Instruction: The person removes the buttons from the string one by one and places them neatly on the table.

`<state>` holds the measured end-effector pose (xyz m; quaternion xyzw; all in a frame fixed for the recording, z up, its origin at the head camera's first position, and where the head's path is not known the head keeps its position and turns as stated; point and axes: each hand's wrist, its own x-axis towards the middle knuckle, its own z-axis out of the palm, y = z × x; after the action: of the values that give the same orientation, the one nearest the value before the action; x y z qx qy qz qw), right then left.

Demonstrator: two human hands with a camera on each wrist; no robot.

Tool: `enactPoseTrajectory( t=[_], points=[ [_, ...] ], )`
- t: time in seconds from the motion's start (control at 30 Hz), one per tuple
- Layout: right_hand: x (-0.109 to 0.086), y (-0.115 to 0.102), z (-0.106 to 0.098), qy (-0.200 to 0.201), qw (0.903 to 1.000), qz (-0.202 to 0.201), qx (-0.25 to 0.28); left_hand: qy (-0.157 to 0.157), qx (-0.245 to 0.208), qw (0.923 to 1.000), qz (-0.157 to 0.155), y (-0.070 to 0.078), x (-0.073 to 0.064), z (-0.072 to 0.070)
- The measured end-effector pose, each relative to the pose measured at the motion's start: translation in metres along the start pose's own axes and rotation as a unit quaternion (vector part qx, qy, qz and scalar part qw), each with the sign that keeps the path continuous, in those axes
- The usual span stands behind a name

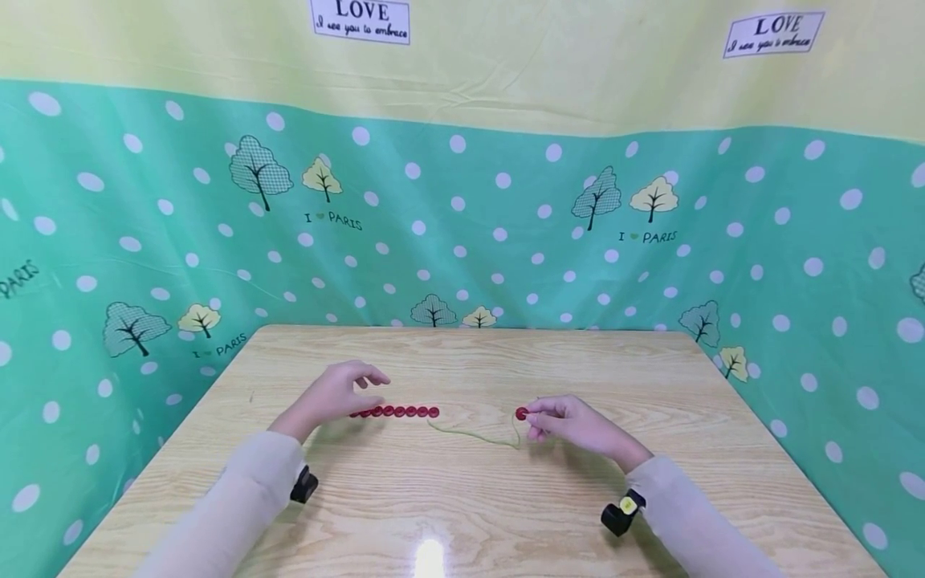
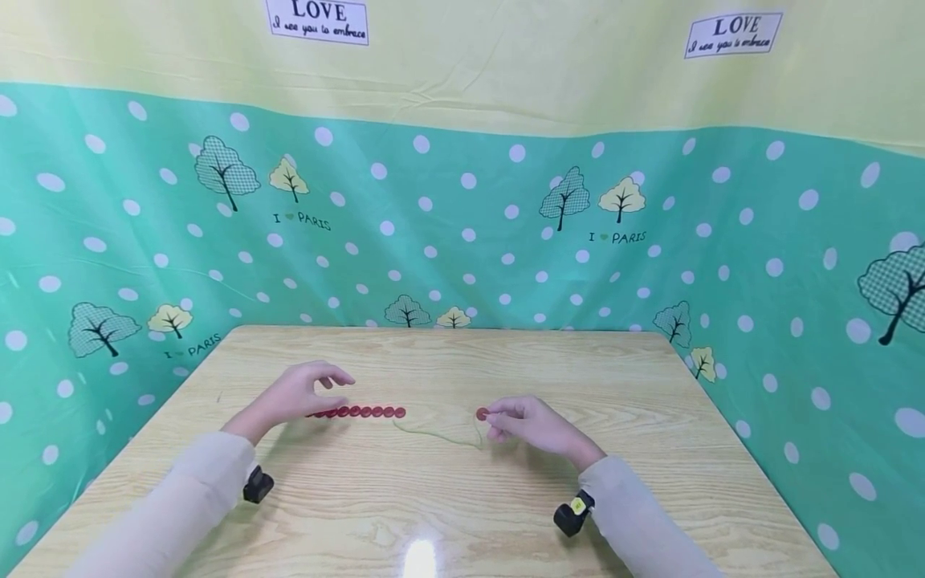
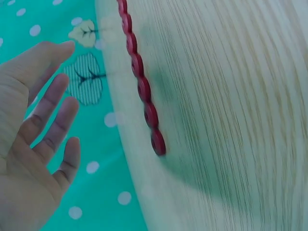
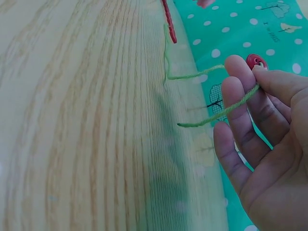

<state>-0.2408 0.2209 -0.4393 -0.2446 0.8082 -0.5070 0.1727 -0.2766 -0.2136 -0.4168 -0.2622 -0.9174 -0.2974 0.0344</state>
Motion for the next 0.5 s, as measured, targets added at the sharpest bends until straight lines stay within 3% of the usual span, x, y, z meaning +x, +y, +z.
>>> enactPoseTrajectory(
  t=[0.5],
  points=[
    [-0.001,-0.006,0.004,0.008,0.9999,0.000,-0.009,-0.002,-0.036,0.9964,0.076,0.041,0.020,0.032]
  ],
)
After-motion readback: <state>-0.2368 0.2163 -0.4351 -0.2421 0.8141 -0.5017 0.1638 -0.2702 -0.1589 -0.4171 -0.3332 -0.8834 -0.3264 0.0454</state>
